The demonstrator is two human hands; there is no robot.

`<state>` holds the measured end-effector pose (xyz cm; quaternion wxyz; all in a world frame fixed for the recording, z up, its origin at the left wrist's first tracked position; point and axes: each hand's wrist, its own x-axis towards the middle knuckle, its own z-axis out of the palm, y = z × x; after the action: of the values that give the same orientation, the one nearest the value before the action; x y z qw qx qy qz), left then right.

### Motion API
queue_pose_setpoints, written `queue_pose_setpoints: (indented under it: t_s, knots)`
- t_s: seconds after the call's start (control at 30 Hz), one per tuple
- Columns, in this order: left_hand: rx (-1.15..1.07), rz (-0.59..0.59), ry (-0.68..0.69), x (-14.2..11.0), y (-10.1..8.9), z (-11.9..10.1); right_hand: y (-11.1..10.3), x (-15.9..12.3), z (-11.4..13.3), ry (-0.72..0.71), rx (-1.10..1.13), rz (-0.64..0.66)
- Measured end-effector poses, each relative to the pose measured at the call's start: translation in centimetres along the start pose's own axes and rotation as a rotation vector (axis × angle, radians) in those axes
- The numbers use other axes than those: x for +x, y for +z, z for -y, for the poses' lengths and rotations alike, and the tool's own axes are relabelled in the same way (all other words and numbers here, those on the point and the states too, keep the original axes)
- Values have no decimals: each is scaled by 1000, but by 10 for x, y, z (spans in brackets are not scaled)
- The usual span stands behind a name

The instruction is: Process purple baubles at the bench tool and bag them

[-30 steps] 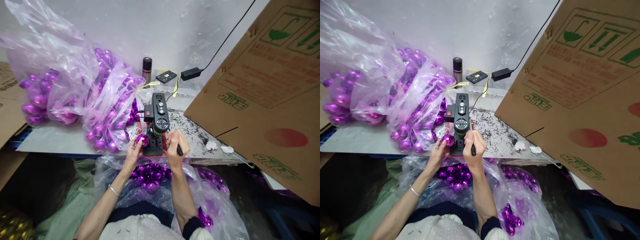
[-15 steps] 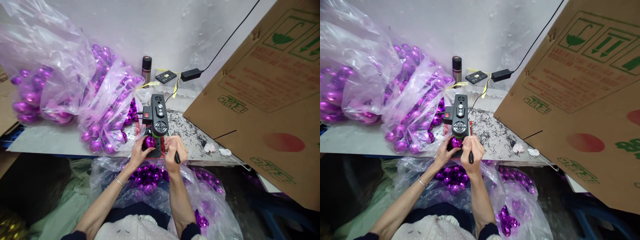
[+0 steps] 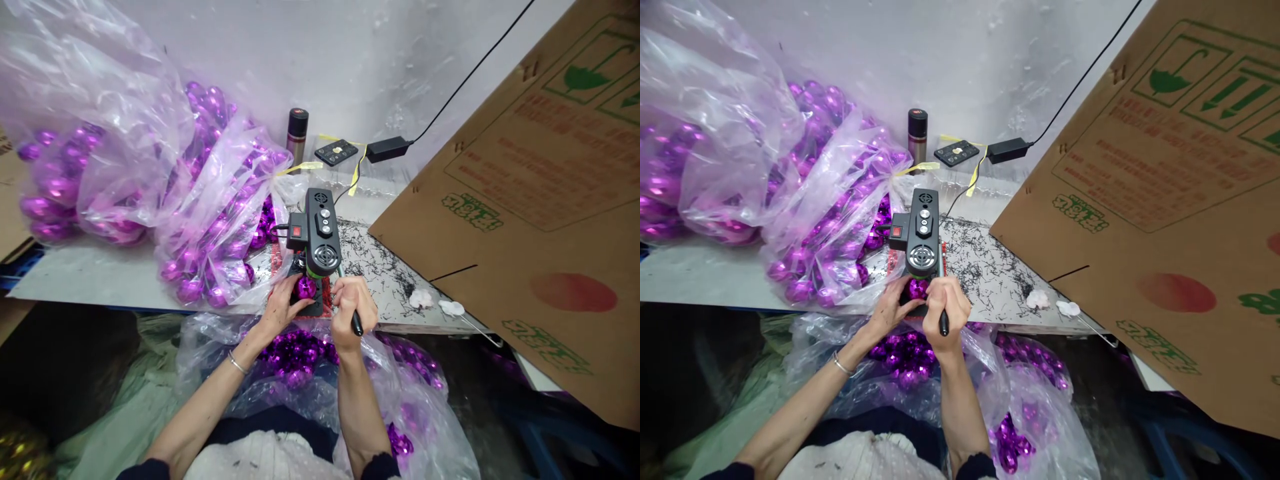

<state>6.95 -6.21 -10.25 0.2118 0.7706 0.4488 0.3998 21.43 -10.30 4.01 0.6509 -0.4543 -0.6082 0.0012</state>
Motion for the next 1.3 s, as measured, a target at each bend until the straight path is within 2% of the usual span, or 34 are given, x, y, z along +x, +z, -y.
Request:
queue_pose_setpoints:
  t_s: [0.2, 0.37, 0.53, 0.8, 1.3]
  knots:
    - [-5, -43, -24, 5, 12, 4, -2, -2, 1, 17, -18, 17]
    - [-20, -12, -78, 5, 14, 5, -2, -7, -2, -12, -28, 13]
    - [-38, 1, -87, 5, 13, 3, 4, -22, -18, -70, -26, -10]
    - [-37, -22, -65, 5, 14, 4, 19, -44, -42, -138, -15, -134]
    - [-20, -27, -82, 3, 16, 4, 21, -51, -40, -77, 0, -135]
